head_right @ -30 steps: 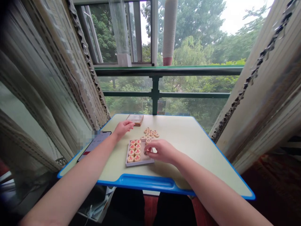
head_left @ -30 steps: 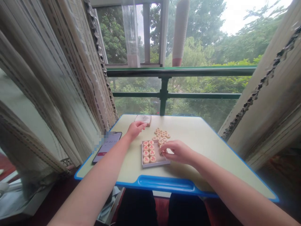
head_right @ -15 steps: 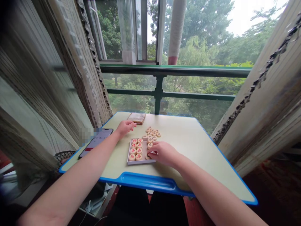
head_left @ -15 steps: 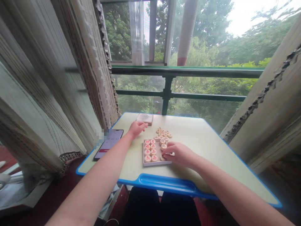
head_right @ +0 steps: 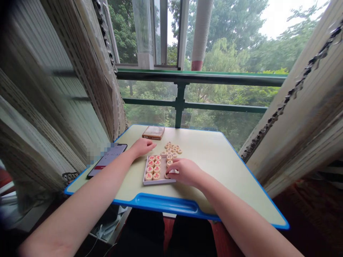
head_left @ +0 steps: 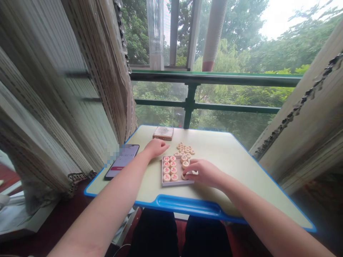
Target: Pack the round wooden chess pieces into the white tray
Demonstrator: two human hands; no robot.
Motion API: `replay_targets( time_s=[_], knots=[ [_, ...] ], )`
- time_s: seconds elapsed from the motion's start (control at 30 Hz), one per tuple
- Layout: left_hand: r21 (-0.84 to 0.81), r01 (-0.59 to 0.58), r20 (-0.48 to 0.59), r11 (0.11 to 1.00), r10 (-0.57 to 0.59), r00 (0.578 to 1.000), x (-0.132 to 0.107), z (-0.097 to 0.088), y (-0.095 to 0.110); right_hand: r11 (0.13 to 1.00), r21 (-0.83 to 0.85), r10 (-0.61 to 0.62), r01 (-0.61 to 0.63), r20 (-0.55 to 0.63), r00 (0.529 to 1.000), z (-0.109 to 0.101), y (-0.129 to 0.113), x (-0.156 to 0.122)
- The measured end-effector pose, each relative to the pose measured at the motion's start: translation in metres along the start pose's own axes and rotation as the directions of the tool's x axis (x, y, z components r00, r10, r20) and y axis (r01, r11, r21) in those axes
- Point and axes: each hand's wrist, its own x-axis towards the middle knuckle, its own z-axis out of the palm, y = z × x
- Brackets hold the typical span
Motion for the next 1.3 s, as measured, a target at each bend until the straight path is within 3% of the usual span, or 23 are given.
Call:
replay_targets(
  time_s=[0.13,0.47,0.83,0.93,1.03,1.17,1.23,1.3],
  knots=[
    [0.031,-0.023,0.017,0.999,0.022,1.0,0.0,0.001,0.0,0.999,-0.041,0.023,-0.025,-0.039,0.999,0.002,0.001,0.001],
    [0.027,0.037,0.025,0.999,-0.038,0.999,0.002,0.003,-0.001,0.998,-0.016,-0.061,0.06,-0.086,0.994,0.004,0.005,0.002],
    [0.053,0.017,0.023,0.998,-0.018,1.0,0.001,0.003,0.0,0.999,0.031,-0.02,0.022,-0.077,0.997,0.002,0.008,0.003],
    [0.068,0.02,0.018,0.997,-0.021,1.0,0.0,0.001,0.001,0.999,0.023,-0.025,0.028,-0.113,0.993,0.001,0.011,0.004],
    [0.018,0.082,0.056,0.996,-0.083,0.995,-0.001,-0.004,0.002,0.999,0.006,0.046,-0.045,-0.175,0.983,-0.001,0.015,0.006],
    [-0.036,0.269,0.208,0.962,-0.256,0.944,-0.006,-0.014,0.003,0.966,-0.01,0.253,-0.259,-0.177,0.951,-0.005,0.022,0.009],
    [-0.032,0.361,0.345,0.932,-0.329,0.879,-0.008,-0.018,0.005,0.942,-0.062,0.323,-0.329,-0.094,0.942,-0.007,0.025,0.009],
    [-0.047,0.416,0.47,0.908,-0.347,0.811,-0.011,-0.022,0.006,0.939,-0.115,0.325,-0.325,-0.019,0.946,-0.009,0.026,0.009]
  ],
)
